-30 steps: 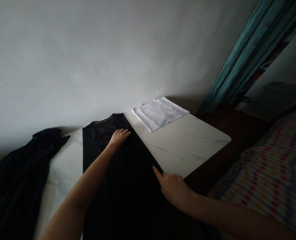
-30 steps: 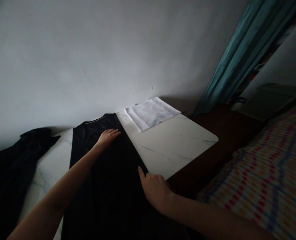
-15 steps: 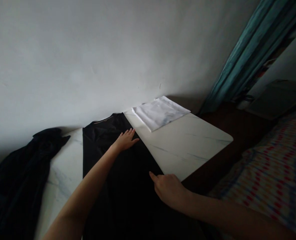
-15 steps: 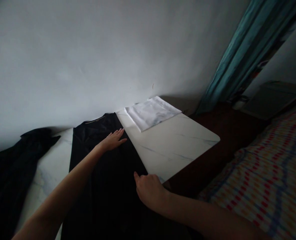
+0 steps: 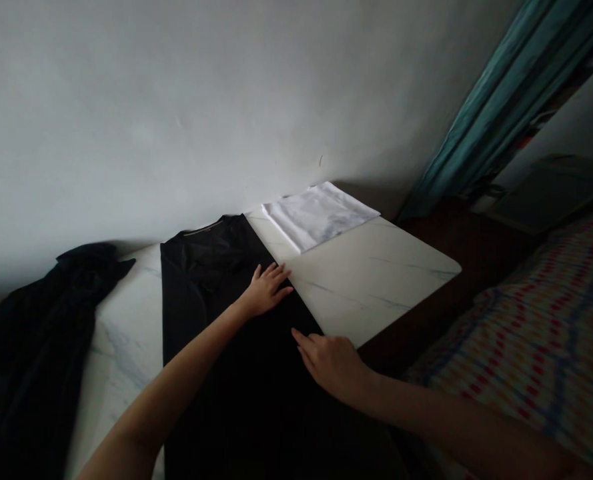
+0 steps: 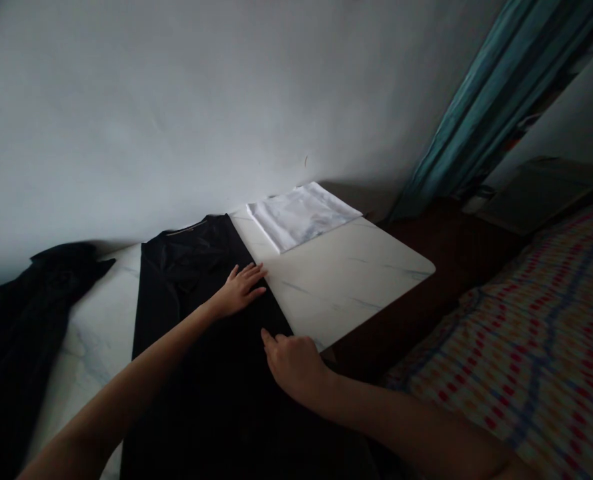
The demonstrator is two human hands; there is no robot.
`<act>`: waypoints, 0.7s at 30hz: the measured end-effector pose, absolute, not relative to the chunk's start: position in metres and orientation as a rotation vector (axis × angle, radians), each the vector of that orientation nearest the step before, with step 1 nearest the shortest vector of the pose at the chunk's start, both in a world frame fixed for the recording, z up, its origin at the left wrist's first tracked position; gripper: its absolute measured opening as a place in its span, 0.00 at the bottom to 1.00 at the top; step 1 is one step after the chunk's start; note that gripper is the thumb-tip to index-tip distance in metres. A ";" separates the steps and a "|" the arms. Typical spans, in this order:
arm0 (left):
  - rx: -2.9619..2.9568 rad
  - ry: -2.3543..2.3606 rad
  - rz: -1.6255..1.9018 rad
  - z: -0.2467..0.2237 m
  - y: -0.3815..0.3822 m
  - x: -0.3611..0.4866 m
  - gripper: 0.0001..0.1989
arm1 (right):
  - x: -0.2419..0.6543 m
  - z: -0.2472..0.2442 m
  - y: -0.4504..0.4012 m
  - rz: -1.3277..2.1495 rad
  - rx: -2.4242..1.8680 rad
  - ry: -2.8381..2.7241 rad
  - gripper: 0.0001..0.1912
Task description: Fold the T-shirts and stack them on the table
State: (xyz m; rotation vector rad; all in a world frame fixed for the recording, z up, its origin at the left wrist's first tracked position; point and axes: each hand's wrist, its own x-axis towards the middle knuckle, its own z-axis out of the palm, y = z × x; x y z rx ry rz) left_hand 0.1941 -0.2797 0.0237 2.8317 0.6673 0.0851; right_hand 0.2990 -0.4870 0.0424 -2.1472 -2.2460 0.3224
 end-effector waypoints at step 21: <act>2.651 0.074 0.146 0.019 -0.358 0.155 0.10 | 0.327 -0.032 -0.584 -0.148 -1.761 -1.683 0.08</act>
